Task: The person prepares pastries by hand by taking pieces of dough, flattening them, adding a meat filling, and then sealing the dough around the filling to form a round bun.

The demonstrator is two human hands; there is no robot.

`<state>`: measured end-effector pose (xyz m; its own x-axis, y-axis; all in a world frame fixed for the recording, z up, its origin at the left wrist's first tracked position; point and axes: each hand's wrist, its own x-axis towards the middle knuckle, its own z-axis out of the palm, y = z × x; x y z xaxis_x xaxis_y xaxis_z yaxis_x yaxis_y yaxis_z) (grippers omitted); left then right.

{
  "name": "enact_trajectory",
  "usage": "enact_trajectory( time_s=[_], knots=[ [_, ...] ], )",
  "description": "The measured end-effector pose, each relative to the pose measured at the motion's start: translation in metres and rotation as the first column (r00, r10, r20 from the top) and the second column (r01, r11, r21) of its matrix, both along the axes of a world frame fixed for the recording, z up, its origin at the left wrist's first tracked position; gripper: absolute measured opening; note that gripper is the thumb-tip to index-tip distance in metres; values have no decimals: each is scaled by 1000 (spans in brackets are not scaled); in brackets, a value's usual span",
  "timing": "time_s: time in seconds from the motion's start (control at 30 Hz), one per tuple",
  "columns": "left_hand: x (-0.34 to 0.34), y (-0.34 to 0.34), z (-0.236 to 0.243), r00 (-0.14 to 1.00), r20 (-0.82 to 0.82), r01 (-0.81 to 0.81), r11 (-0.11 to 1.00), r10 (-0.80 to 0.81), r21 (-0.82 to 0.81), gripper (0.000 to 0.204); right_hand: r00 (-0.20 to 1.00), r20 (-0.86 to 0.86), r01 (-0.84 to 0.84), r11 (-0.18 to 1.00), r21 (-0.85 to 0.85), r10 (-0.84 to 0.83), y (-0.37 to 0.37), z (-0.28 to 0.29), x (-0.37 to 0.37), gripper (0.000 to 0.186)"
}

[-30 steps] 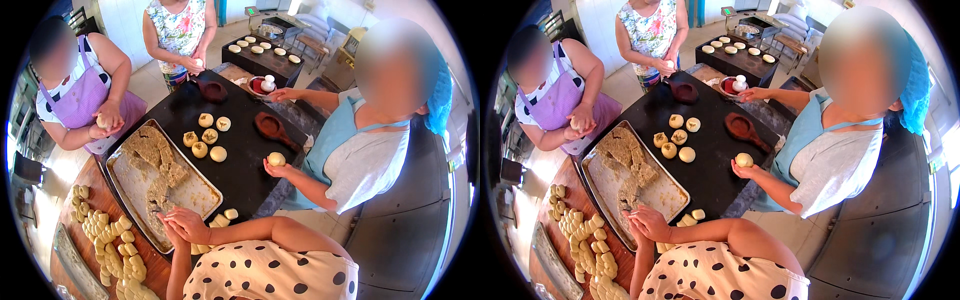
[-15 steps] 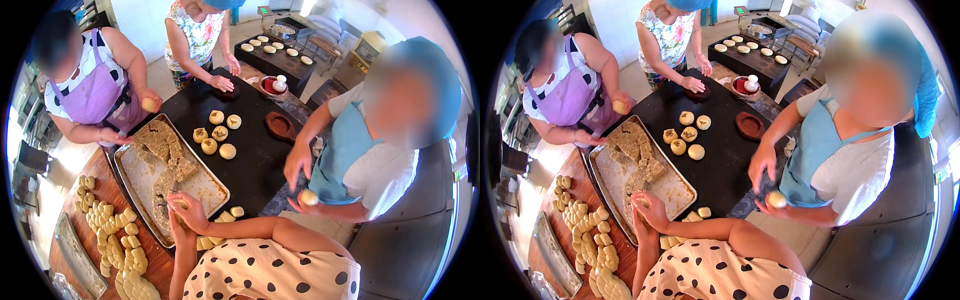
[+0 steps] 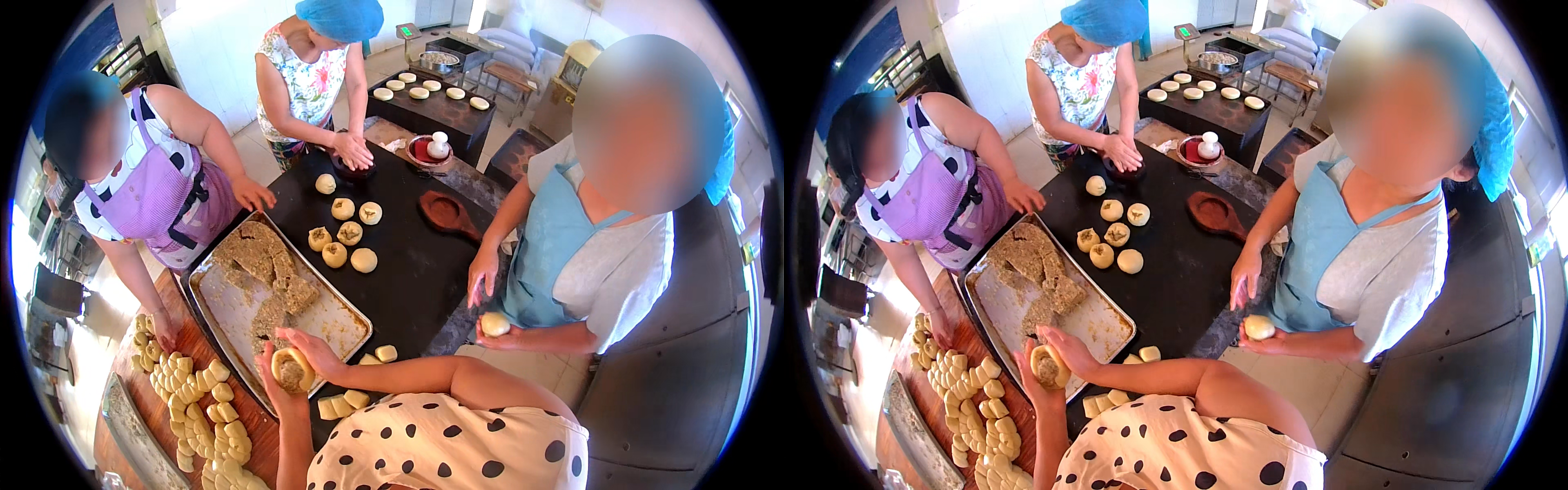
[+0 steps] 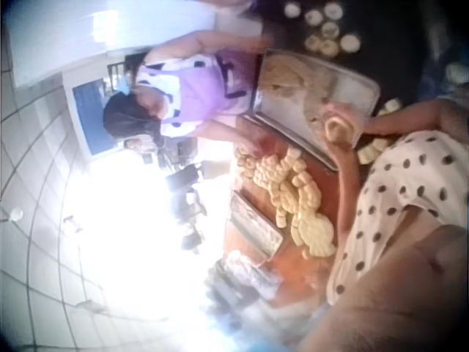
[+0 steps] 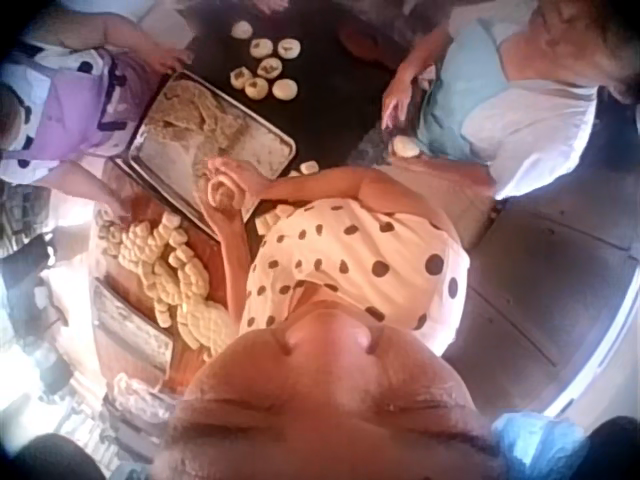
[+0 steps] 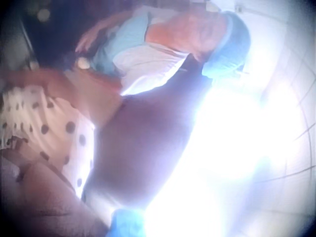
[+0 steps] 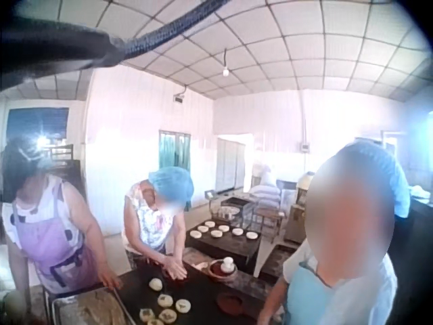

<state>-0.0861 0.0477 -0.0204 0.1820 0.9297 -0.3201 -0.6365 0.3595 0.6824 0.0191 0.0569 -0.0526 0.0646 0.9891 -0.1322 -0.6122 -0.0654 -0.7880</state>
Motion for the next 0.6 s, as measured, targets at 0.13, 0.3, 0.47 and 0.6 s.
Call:
enact_trajectory(
  time_s=[0.13,0.3,0.47,0.6],
  knots=[
    [2,-6,-23,922,-360,-91,985,139,146,46,735,666,-47,970,238,-128,-20,-1,-6,40],
    [-1,-9,-47,909,-360,-105,952,209,287,37,634,727,-11,937,349,-263,-35,0,-11,33],
    [-5,-10,-45,876,-474,17,976,89,215,38,675,699,15,951,310,-238,-38,-6,-13,31],
    [1,-5,-10,995,-92,39,995,-47,-95,50,787,601,32,983,183,-138,-25,0,-2,32]
  ],
)
